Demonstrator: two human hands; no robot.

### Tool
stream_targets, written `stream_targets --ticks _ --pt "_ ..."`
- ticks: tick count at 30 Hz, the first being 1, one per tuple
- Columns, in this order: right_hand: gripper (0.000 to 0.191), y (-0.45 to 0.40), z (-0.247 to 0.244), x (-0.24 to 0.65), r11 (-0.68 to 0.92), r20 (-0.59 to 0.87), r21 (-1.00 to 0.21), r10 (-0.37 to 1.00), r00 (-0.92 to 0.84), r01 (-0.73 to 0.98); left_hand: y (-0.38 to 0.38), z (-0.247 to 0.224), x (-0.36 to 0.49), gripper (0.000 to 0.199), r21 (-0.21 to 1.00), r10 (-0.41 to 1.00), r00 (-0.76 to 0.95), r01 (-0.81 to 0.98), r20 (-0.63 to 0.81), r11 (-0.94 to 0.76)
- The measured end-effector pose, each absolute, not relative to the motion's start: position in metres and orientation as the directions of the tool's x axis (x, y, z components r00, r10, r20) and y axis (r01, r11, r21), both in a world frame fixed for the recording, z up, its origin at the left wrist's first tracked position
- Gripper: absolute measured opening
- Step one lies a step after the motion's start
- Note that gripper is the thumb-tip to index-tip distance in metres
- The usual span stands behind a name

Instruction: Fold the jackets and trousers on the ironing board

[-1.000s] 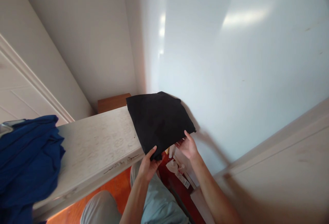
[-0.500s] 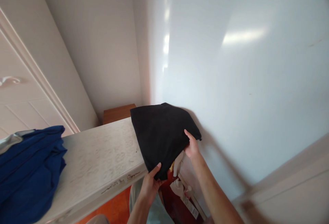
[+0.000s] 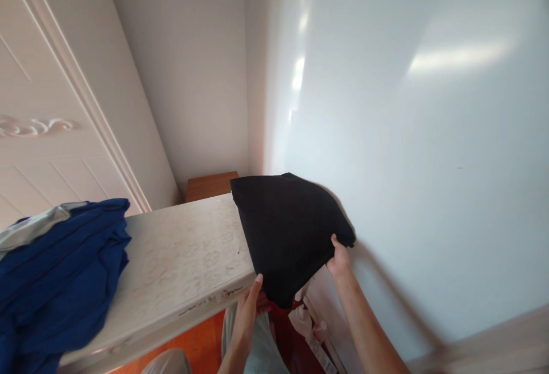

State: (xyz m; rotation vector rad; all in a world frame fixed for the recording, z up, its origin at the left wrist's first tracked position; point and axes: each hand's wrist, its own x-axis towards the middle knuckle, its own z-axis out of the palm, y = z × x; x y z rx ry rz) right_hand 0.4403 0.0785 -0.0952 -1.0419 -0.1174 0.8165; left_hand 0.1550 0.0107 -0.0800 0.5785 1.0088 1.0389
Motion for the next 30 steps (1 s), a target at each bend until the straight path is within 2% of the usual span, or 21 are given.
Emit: stream_targets --ticks 2,5,7,8,9,11,12,14,16,18,20,21,23,26,28,30 --pt "0.020 0.076 -0.093 0.444 0.222 -0.258 -0.820 0.679 0.687 -0.527 0.016 -0.075 0.141 0.025 0.935 0.961 -0.057 -0.254 -0.269 0.247" --pt "0.018 0.055 -0.095 0.449 0.138 -0.290 -0.828 0.725 0.625 -0.544 0.032 -0.059 0.129 0.033 0.996 0.968 -0.252 -0.085 -0.002 -0.021" --pt "0.016 0.031 -0.094 0.449 0.122 -0.320 -0.855 0.640 0.698 -0.504 0.050 -0.044 0.130 0.042 0.988 0.952 -0.268 -0.010 0.145 -0.153" --pt "0.019 0.017 -0.091 0.446 0.149 -0.284 -0.891 0.552 0.784 -0.428 0.062 -0.038 0.132 0.046 0.976 0.945 -0.245 0.032 0.217 -0.216" --pt "0.024 0.004 -0.086 0.441 0.193 -0.185 -0.935 0.450 0.873 -0.298 0.074 -0.032 0.136 0.050 0.957 0.934 -0.205 0.078 0.291 -0.281" --pt "0.041 -0.015 -0.067 0.424 0.263 0.135 -0.963 0.303 0.943 0.054 0.102 -0.025 0.146 0.056 0.895 0.900 -0.087 0.180 0.428 -0.408" --pt "0.045 -0.019 -0.053 0.412 0.282 0.287 -0.939 0.323 0.902 0.197 0.115 -0.024 0.152 0.058 0.854 0.879 -0.004 0.235 0.478 -0.463" --pt "0.042 -0.010 -0.022 0.386 0.323 0.494 -0.869 0.501 0.711 0.376 0.135 -0.028 0.164 0.060 0.776 0.847 0.159 0.342 0.508 -0.530" --pt "0.040 0.021 0.009 0.363 0.411 0.653 -0.743 0.621 0.434 0.528 0.146 -0.038 0.173 0.062 0.727 0.844 0.265 0.429 0.466 -0.536" --pt "0.038 0.069 0.033 0.353 0.501 0.740 -0.576 0.655 0.152 0.646 0.148 -0.049 0.177 0.063 0.712 0.859 0.296 0.481 0.417 -0.511" --pt "0.039 0.126 0.047 0.359 0.519 0.728 -0.443 0.684 -0.044 0.731 0.146 -0.058 0.176 0.064 0.706 0.872 0.297 0.511 0.389 -0.490" --pt "0.040 0.154 0.049 0.369 0.488 0.701 -0.411 0.709 -0.075 0.770 0.144 -0.061 0.175 0.066 0.699 0.874 0.302 0.525 0.380 -0.485" --pt "0.045 0.203 0.044 0.397 0.353 0.588 -0.413 0.807 -0.050 0.840 0.141 -0.063 0.172 0.069 0.678 0.877 0.317 0.556 0.362 -0.481" --pt "0.049 0.250 0.015 0.445 0.029 0.260 -0.473 0.960 0.108 0.880 0.139 -0.060 0.170 0.072 0.643 0.878 0.341 0.599 0.334 -0.478" --pt "0.059 0.262 -0.007 0.468 -0.036 0.184 -0.459 0.974 0.135 0.888 0.139 -0.059 0.170 0.073 0.616 0.881 0.356 0.630 0.312 -0.473" --pt "0.068 0.264 -0.024 0.481 -0.038 0.177 -0.379 0.978 0.113 0.925 0.139 -0.059 0.170 0.076 0.580 0.883 0.373 0.667 0.285 -0.469"
